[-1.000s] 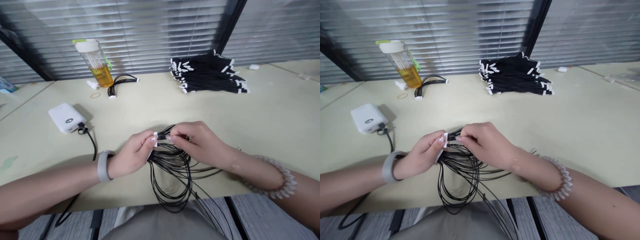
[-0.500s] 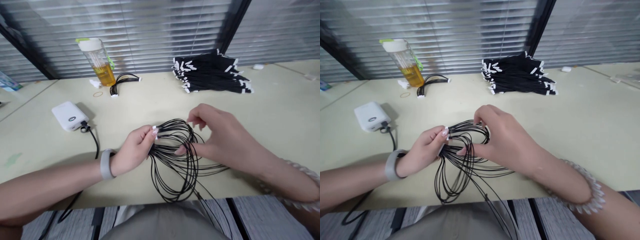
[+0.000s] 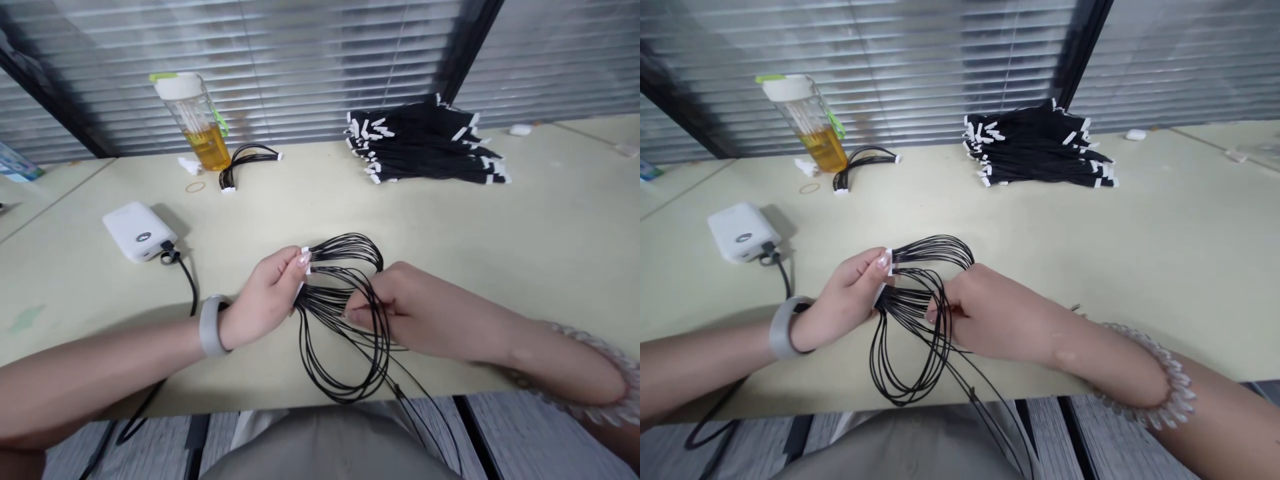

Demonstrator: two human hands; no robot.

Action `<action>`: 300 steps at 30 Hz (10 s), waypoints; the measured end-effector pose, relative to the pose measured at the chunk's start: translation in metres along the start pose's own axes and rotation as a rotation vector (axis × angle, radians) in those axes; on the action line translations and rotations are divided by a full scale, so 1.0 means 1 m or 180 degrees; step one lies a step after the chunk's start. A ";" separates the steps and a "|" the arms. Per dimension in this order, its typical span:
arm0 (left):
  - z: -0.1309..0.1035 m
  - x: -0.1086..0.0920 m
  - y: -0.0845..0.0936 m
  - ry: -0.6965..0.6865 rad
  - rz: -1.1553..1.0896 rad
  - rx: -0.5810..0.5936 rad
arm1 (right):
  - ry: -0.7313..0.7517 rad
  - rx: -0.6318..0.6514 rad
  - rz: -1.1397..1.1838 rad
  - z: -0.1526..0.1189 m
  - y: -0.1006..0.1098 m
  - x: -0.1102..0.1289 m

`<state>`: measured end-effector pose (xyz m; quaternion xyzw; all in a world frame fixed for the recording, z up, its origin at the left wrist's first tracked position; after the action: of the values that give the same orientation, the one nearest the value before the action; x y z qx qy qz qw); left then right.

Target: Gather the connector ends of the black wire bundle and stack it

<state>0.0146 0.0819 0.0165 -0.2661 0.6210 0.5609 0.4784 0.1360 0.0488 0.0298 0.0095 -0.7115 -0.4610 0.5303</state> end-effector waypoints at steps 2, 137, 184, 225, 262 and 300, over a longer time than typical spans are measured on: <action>0.000 0.000 0.001 -0.0018 0.0027 -0.0031 | 0.0186 0.0039 0.0252 0.002 -0.005 0.003; 0.000 -0.006 -0.012 -0.0282 0.0172 0.0411 | 0.0037 -0.0666 -0.1664 -0.001 0.038 -0.019; -0.001 -0.003 -0.003 -0.0298 0.0159 0.0098 | -0.0059 -0.2945 -0.1847 -0.046 0.108 0.004; -0.004 -0.009 -0.009 -0.0498 0.0394 0.0240 | 0.0110 -0.1089 -0.0736 0.006 0.027 -0.003; 0.000 -0.005 -0.001 -0.0233 0.0177 0.0008 | 0.0682 -0.1370 -0.2303 -0.021 0.029 0.035; -0.002 -0.004 0.003 -0.0145 0.0096 -0.0193 | 0.0007 -0.0156 0.0359 0.004 -0.015 -0.001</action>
<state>0.0128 0.0801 0.0209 -0.2583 0.5967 0.5925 0.4756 0.1261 0.0432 0.0196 -0.0431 -0.6988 -0.4477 0.5562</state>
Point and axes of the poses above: each hand's wrist, its own z-axis towards the middle knuckle, its own y-axis out of the back of the hand, x = y × z, the point moved 8 cm from there along z, towards the middle knuckle, and after that the axes turned 8 degrees about y, right-handed, at the moved point
